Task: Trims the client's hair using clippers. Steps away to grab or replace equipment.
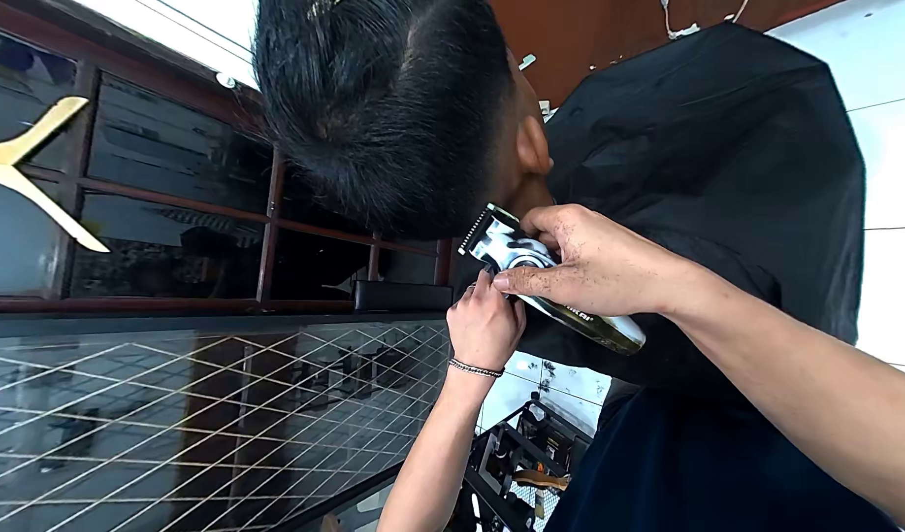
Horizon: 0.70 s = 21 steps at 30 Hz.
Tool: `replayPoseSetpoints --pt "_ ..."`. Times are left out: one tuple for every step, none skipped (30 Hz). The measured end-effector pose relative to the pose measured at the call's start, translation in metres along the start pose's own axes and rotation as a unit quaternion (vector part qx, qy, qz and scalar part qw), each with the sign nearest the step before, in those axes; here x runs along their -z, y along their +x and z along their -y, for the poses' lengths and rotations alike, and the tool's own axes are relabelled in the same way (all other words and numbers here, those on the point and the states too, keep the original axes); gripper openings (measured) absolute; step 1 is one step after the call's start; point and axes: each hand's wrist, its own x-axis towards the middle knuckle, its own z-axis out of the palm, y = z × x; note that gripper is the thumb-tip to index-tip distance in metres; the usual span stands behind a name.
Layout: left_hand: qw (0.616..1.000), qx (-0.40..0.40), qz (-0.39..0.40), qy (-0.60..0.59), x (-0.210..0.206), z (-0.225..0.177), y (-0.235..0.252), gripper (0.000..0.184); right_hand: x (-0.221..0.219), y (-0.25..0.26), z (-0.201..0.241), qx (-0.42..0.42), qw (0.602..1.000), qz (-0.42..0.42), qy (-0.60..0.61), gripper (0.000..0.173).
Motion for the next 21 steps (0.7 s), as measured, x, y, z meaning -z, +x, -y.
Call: replayPoseSetpoints --pt "1.0 -0.003 -0.003 0.002 -0.001 0.0 0.0 0.025 -0.001 0.0 0.001 0.009 1.0 -0.007 0.006 0.039" --pt "1.0 -0.005 -0.009 0.004 -0.001 0.0 -0.001 0.025 -0.001 0.0 0.002 0.019 1.0 -0.011 0.006 0.039" --pt "1.0 -0.006 -0.012 0.005 -0.002 0.0 -0.001 0.024 0.001 0.0 0.002 0.026 1.0 -0.006 0.0 0.039" --pt "1.0 -0.004 -0.01 0.005 -0.001 0.0 0.0 0.024 0.003 0.0 0.001 0.027 1.0 0.004 -0.005 0.038" --pt "1.0 0.0 -0.004 0.006 -0.001 0.0 0.0 0.024 0.005 0.001 -0.002 0.024 1.0 0.013 -0.004 0.038" --pt "1.0 0.002 0.002 0.009 0.0 0.0 0.0 0.024 0.006 0.002 -0.006 0.022 1.0 0.017 0.003 0.037" --pt "1.0 0.005 0.005 0.008 0.001 0.0 0.0 0.023 0.006 0.003 -0.008 0.024 0.999 0.015 0.014 0.038" --pt "1.0 0.006 0.002 0.004 0.001 -0.001 0.0 0.021 0.006 0.003 -0.008 0.032 0.999 0.01 0.025 0.038" --pt "1.0 0.007 -0.003 0.0 0.001 -0.001 0.0 0.02 0.007 0.003 -0.007 0.04 0.999 0.008 0.03 0.038" --pt "1.0 0.007 -0.003 0.0 0.001 -0.002 -0.001 0.02 0.008 0.004 -0.006 0.045 0.999 0.011 0.027 0.038" --pt "1.0 0.009 0.002 0.003 0.002 -0.002 0.0 0.02 0.011 0.004 -0.006 0.043 0.999 0.02 0.02 0.037" --pt "1.0 0.011 0.008 0.008 0.002 -0.002 0.0 0.021 0.014 0.004 -0.007 0.034 0.999 0.03 0.015 0.035" --pt "1.0 0.012 0.011 0.011 0.003 -0.002 0.0 0.021 0.017 0.004 -0.007 0.025 0.999 0.031 0.011 0.035" --pt "1.0 0.012 0.009 0.01 0.003 -0.002 0.001 0.022 0.018 0.004 -0.006 0.024 0.999 0.027 0.013 0.036" --pt "1.0 0.013 0.006 0.008 0.003 -0.003 0.001 0.021 0.018 0.004 -0.005 0.03 0.999 0.022 0.015 0.037" --pt "1.0 0.012 0.002 0.006 0.002 -0.003 0.0 0.021 0.018 0.004 -0.005 0.036 0.999 0.021 0.012 0.038" --pt "1.0 0.012 0.0 0.007 0.002 -0.003 0.0 0.021 0.02 0.005 -0.005 0.04 0.999 0.024 0.007 0.037" --pt "1.0 0.012 0.003 0.009 0.002 -0.003 0.0 0.022 0.021 0.006 -0.007 0.041 0.999 0.03 0.001 0.036" --pt "1.0 0.012 0.006 0.012 0.003 -0.003 0.001 0.025 0.023 0.007 -0.008 0.038 0.999 0.034 -0.005 0.035" --pt "1.0 0.013 0.007 0.013 0.003 -0.004 0.001 0.028 0.025 0.007 -0.008 0.039 0.999 0.035 -0.006 0.035" --pt "1.0 0.014 0.003 0.012 0.002 -0.004 0.001 0.027 0.027 0.008 -0.008 0.047 0.998 0.035 -0.004 0.035"
